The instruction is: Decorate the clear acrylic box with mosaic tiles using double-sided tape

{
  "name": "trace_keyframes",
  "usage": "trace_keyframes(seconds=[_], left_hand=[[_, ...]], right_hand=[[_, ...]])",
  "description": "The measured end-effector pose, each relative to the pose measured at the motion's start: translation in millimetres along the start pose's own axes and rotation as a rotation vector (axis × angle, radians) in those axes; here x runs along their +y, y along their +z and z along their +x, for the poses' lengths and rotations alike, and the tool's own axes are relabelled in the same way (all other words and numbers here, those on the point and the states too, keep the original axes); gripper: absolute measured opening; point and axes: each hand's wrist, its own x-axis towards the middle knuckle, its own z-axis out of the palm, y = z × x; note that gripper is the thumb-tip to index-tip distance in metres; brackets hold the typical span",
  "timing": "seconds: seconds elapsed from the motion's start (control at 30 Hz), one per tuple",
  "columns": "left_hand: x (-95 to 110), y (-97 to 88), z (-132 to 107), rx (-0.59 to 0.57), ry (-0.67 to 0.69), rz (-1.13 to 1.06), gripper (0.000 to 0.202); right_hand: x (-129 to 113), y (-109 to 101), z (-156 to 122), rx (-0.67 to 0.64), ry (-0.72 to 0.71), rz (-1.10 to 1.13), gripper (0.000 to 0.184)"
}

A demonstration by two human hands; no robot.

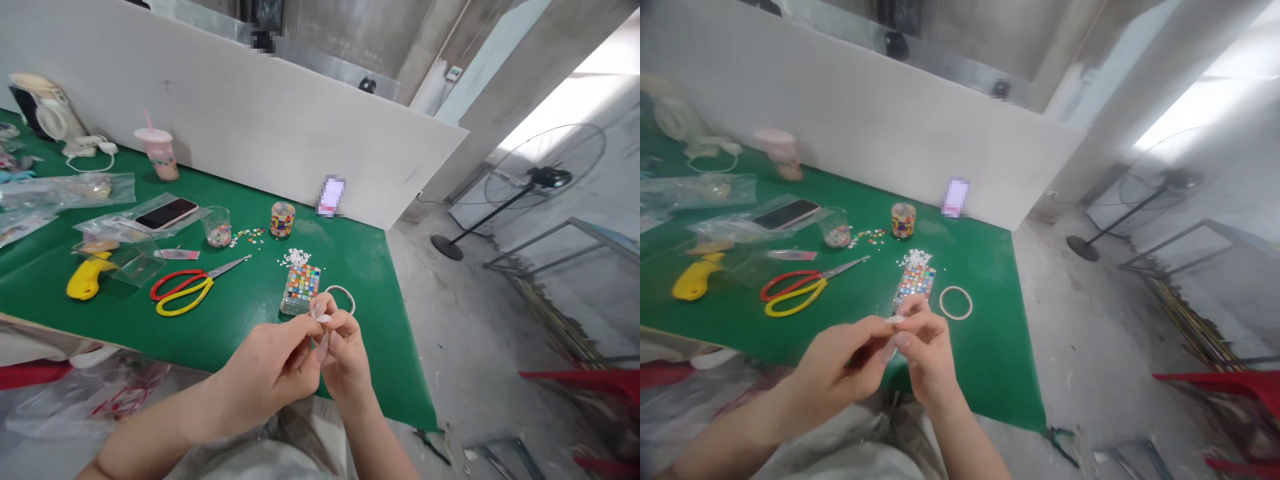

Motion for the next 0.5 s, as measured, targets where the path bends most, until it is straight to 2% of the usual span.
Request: trace_keyframes(seconds=[0.1, 0.2, 0.5], left_hand=[[5.4, 5.2, 3.6, 0.115, 0.002, 0.082, 0.018], [7.2, 8.8, 5.6, 0.172, 0.016, 0.132, 0.016], [10.5, 8.0, 12.7, 0.170, -0.006, 0.101, 0.018]], right_hand=[[2.7, 1.0, -1.1, 0.022, 0.029, 0.049, 0.011], [4.3, 3.3, -1.6, 0.065, 0.081, 0.108, 0.010], [-0.1, 8.9, -1.7, 0.153, 0.144, 0.181, 0.014]])
